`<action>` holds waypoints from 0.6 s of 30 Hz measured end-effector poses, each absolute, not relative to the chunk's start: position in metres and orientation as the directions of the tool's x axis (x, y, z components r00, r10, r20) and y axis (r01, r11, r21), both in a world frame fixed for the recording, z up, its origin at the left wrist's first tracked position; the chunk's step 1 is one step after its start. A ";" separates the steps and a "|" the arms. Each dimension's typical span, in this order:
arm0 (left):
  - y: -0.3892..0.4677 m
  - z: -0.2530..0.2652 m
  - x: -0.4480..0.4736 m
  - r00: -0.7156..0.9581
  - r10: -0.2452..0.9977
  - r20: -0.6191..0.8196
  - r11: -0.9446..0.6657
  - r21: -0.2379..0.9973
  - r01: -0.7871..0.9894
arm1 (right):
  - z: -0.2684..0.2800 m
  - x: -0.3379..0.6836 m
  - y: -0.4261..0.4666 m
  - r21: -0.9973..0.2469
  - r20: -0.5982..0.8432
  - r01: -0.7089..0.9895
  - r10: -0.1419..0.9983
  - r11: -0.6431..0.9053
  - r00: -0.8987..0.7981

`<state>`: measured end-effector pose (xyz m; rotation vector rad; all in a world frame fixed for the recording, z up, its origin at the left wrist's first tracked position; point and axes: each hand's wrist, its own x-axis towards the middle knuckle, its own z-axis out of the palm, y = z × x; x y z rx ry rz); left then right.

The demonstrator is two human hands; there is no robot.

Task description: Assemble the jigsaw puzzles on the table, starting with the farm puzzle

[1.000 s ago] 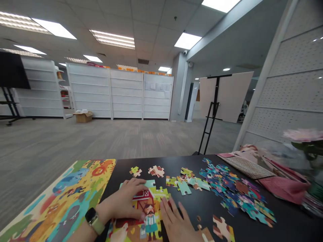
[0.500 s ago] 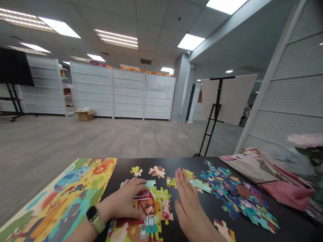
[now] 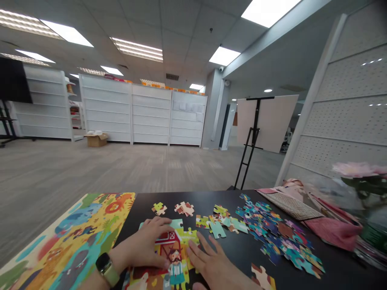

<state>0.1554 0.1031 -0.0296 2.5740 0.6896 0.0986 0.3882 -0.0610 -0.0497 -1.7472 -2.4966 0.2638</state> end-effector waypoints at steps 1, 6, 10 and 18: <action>0.103 -0.030 0.156 0.872 0.487 -0.048 -0.764 0.461 0.452 | -0.053 0.391 -0.061 -0.167 0.005 0.922 0.935 0.349 -0.354; 0.102 -0.031 0.156 0.870 0.491 -0.043 -0.762 0.464 0.453 | -0.073 0.397 -0.058 -0.042 0.089 0.928 0.927 0.369 -0.364; 0.100 -0.030 0.155 0.868 0.496 -0.032 -0.759 0.468 0.451 | -0.076 0.395 -0.053 -0.057 0.101 0.936 0.935 0.346 -0.340; 0.098 -0.024 0.156 0.870 0.492 -0.036 -0.763 0.463 0.451 | -0.035 0.427 -0.030 -0.277 0.061 0.960 0.998 0.038 -0.021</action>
